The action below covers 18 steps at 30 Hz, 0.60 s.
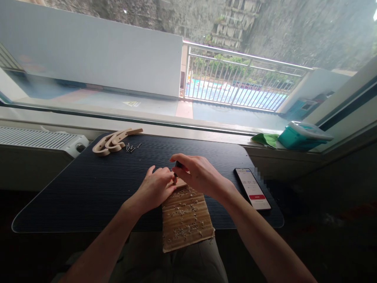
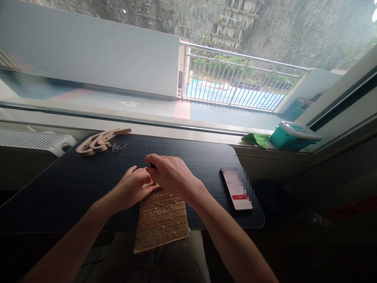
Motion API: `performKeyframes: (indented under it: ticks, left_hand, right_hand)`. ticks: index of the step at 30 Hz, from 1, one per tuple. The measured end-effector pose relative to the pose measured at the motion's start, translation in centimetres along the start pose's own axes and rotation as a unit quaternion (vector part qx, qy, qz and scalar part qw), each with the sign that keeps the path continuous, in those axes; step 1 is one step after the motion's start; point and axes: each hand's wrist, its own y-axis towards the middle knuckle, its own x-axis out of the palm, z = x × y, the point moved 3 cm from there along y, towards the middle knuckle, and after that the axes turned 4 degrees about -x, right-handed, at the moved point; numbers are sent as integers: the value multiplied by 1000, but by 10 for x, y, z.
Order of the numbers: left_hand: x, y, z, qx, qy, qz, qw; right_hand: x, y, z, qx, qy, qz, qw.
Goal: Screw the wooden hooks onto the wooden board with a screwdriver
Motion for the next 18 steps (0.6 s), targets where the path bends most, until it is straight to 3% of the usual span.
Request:
performKeyframes:
  ticks: [7, 18]
  left_hand:
    - [-4, -1, 3, -2, -15, 9, 1000]
    - [0, -1, 0, 2, -10, 7, 1000]
  right_hand:
    - [-6, 2, -8, -42, 39, -39, 998]
    - [3, 3, -1, 20, -27, -2, 999]
